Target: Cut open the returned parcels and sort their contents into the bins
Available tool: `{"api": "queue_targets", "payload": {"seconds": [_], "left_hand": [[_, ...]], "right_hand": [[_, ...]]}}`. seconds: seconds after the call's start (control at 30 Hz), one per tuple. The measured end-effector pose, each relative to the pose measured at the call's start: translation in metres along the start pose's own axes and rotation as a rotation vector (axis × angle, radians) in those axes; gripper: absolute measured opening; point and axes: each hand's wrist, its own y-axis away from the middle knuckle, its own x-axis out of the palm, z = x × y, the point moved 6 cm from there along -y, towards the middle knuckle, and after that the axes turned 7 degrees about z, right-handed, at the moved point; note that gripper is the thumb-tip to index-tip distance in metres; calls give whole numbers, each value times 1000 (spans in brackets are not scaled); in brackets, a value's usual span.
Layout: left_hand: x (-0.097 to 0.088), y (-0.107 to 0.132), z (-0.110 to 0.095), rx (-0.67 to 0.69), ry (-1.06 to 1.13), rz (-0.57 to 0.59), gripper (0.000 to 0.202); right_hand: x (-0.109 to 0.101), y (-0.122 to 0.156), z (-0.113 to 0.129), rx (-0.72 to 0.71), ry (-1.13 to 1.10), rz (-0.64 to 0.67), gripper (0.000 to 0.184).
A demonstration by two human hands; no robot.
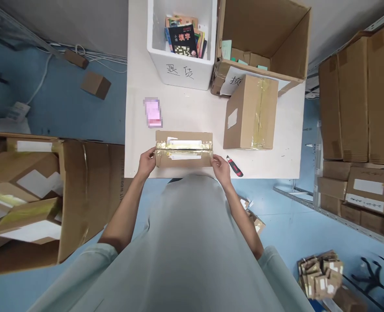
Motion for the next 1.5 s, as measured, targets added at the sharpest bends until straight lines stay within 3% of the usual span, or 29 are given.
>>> {"api": "queue_targets", "payload": {"seconds": [0.1, 0.2, 0.37, 0.53, 0.6, 0.8, 0.97, 1.17, 1.33, 1.5], "left_hand": [[-11, 2, -4, -17, 88, -76, 48], [-24, 16, -20, 67, 133, -82, 53], [-25, 43, -33, 148, 100, 134, 66], [-23, 62, -26, 240, -36, 290, 37], [-21, 67, -22, 282, -86, 311, 34], [-11, 74, -3, 268, -184, 229, 75], [-2, 73, 3, 324, -268, 185, 89], [1, 73, -11, 436, -407, 96, 88], [0, 67, -21, 491, -500, 88, 84], [-2, 60, -21, 461, -550, 128, 75]], "right_hand": [[6, 3, 15, -7, 17, -43, 69], [11, 10, 24, -12, 16, -72, 76], [13, 30, 23, -1, -103, -66, 90], [9, 33, 28, -69, 52, -121, 86], [11, 27, 34, -98, 122, -129, 82], [18, 12, 49, -146, 319, -118, 66], [27, 10, 57, -241, 507, -31, 49], [35, -13, 69, -247, 857, -39, 72], [32, -39, 79, -292, 982, 29, 62], [9, -51, 91, -294, 934, 38, 56]]}}
